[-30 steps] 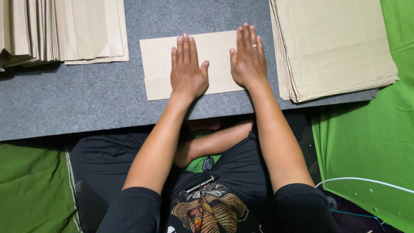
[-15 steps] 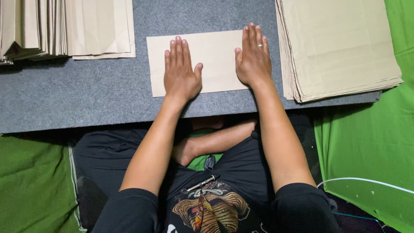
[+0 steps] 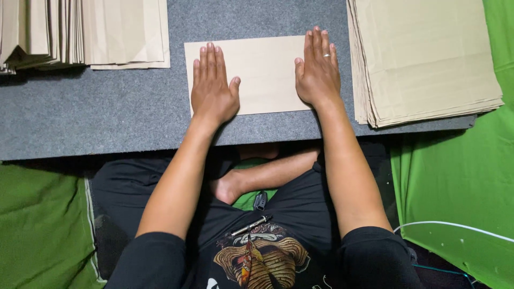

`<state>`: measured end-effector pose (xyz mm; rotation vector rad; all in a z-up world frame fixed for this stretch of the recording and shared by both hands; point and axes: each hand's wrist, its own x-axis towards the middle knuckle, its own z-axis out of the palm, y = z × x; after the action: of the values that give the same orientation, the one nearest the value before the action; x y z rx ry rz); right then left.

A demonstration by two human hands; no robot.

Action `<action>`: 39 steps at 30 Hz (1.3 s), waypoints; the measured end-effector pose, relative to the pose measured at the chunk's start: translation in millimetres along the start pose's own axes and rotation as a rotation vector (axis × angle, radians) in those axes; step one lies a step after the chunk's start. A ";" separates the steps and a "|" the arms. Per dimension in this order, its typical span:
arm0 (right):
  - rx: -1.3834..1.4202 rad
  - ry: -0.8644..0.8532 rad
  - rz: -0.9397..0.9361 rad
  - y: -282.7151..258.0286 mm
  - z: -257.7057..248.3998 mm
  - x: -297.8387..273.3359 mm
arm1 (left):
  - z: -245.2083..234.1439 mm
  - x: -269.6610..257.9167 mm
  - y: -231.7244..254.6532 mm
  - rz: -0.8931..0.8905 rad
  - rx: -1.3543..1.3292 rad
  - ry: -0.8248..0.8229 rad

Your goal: Folding and smoothing paper bags on a flat surface

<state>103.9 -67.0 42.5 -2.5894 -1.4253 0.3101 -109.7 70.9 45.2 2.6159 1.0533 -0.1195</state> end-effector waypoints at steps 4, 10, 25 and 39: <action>-0.014 -0.009 0.015 -0.4 -1.1 -0.1 | -15.0 10.5 -3.9 -0.042 0.010 -0.036; -0.013 -0.009 0.006 1.5 3.0 1.4 | 10.5 -2.5 -27.2 0.023 -0.046 0.122; -0.019 -0.135 0.200 -40.2 -9.6 -7.9 | -10.0 5.4 -63.0 -0.025 -0.071 0.054; -0.116 0.005 -0.271 -156.9 62.4 27.8 | -3.2 7.2 -68.2 0.007 -0.083 0.107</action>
<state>-25.3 42.5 18.3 -2.4354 -1.8156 0.1883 -151.4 122.9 29.1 2.5754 1.0600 0.0659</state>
